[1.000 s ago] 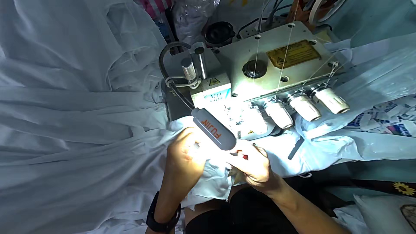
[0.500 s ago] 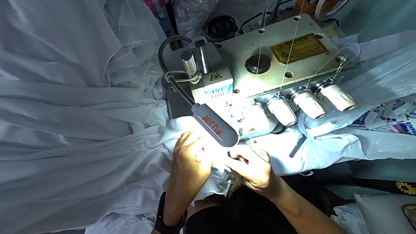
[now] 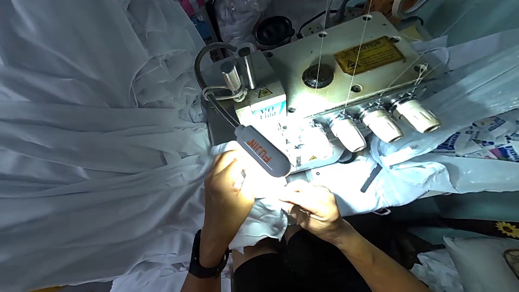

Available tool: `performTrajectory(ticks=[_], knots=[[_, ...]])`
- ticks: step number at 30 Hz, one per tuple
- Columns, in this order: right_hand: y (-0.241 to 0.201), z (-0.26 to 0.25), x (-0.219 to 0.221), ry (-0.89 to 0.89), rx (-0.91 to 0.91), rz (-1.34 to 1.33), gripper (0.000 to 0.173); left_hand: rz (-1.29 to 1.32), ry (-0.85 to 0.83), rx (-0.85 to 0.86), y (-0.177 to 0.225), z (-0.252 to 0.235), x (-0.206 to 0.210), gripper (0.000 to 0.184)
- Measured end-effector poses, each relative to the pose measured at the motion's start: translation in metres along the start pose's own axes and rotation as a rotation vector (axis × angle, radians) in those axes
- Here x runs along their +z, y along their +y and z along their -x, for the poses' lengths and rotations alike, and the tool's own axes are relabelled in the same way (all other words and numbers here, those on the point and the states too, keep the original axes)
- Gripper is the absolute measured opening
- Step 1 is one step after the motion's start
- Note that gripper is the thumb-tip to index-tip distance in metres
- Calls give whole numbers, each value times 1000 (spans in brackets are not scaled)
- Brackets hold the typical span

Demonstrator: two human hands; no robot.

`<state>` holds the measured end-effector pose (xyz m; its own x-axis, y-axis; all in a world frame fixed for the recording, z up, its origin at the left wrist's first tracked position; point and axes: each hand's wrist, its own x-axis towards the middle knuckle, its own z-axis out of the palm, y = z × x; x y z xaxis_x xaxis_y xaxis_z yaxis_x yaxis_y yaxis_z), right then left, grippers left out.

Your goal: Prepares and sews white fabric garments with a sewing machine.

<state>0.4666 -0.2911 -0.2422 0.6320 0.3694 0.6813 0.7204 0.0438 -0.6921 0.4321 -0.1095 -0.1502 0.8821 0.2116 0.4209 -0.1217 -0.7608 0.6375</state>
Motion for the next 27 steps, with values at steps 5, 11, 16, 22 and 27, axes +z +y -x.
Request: performTrajectory(ticks=[5,11,16,22,27], knots=[[-19,11,11,93,325,-260,31,-107,-163,-32,-13,-14,1,10],[-30,6,15,-16,631,-491,4,-3,-17,-213,-4,25,-25,9],[-33,-1,17,-110,722,-559,6,140,163,-369,-2,68,-46,10],[-45,-8,27,-134,803,-562,9,123,255,-460,-4,92,-52,10],[-50,-12,32,-148,821,-546,11,137,351,-514,-5,101,-49,10]])
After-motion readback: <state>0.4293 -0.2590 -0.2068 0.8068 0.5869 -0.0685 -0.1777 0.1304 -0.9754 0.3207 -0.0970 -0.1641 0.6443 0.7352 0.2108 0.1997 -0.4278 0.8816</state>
